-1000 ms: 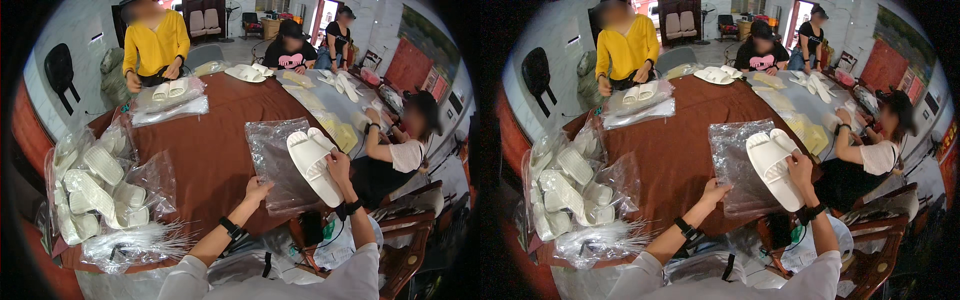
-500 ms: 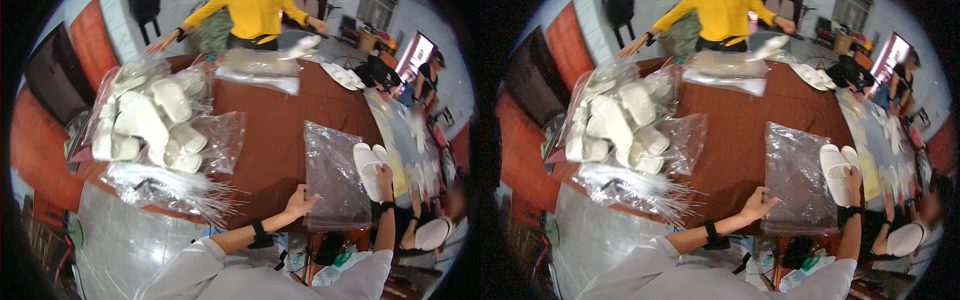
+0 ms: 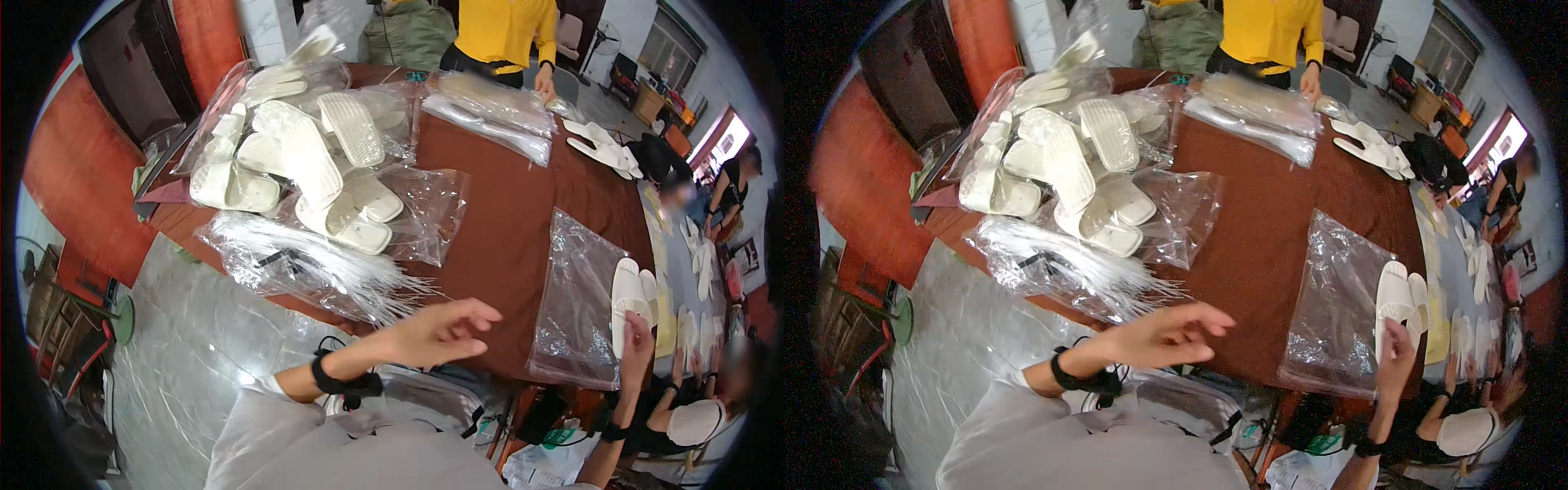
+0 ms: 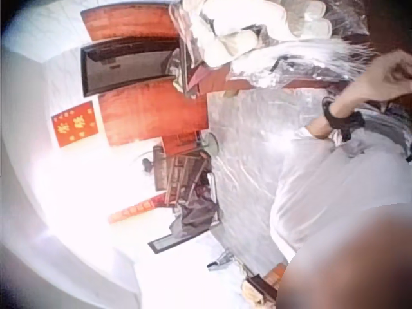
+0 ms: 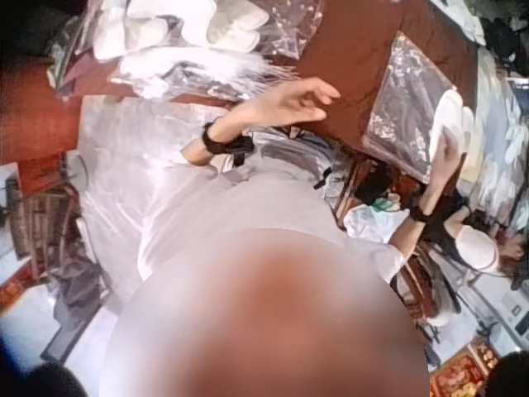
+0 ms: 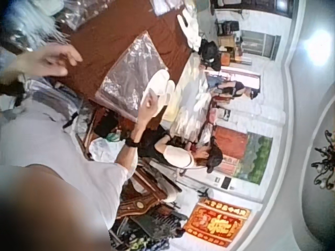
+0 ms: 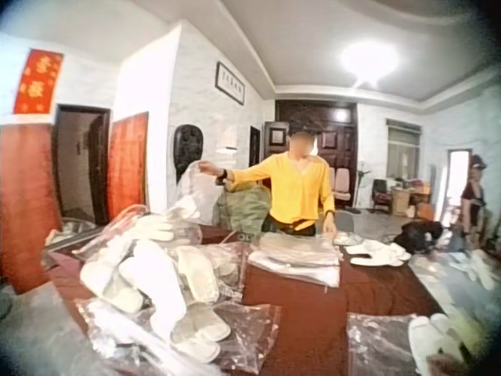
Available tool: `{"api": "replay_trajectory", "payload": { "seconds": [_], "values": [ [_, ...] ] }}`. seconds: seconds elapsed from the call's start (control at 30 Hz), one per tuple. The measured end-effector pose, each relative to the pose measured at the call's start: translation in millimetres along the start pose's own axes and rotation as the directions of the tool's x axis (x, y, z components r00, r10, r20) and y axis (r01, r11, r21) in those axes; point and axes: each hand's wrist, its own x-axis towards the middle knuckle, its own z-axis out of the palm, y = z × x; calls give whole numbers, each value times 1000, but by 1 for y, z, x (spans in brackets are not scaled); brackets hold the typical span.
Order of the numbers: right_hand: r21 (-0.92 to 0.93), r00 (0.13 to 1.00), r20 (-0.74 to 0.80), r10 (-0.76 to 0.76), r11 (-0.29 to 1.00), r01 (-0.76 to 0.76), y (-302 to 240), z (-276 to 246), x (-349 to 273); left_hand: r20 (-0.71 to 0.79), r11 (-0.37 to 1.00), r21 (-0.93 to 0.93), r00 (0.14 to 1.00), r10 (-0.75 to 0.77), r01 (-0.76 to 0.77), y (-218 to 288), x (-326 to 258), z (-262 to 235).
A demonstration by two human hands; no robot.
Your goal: The recorder and others are packaging white slides into plastic bags at a large table in a manufacturing setting.
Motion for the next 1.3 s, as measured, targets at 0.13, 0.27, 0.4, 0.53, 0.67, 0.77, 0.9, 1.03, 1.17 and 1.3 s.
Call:
{"api": "replay_trajectory", "payload": {
  "seconds": [0.13,0.27,0.4,0.53,0.67,0.77,0.9,1.03,1.17,1.3],
  "values": [
    [11,951,229,-209,977,212,-111,78,-9,-215,982,188,974,68,-27,3,-42,-53],
    [101,838,347,-420,906,412,-179,162,4,-553,884,403,833,27,239,-22,-73,-95],
    [92,763,307,-569,815,572,-207,242,25,-613,792,550,772,166,267,-58,-91,-108],
    [-53,731,278,-623,750,659,-197,301,48,-682,798,496,723,114,341,-67,-94,-106],
    [-36,742,258,-619,761,648,-179,306,67,-710,804,492,688,149,334,-70,-97,-110],
    [-106,833,151,-532,829,549,-178,275,66,-730,794,499,662,168,348,-69,-96,-116],
    [-129,887,50,-458,878,461,-160,227,55,-667,748,579,716,205,325,-65,-76,-130],
    [-154,966,9,-260,954,258,-141,189,28,-562,686,673,795,230,278,-57,-35,-158],
    [-180,961,-79,-265,952,248,-115,169,5,-552,534,727,830,81,432,-61,28,-194],
    [-123,971,-67,-227,968,218,-113,170,-18,-547,443,729,833,-80,521,-121,98,-249]
  ]
}}
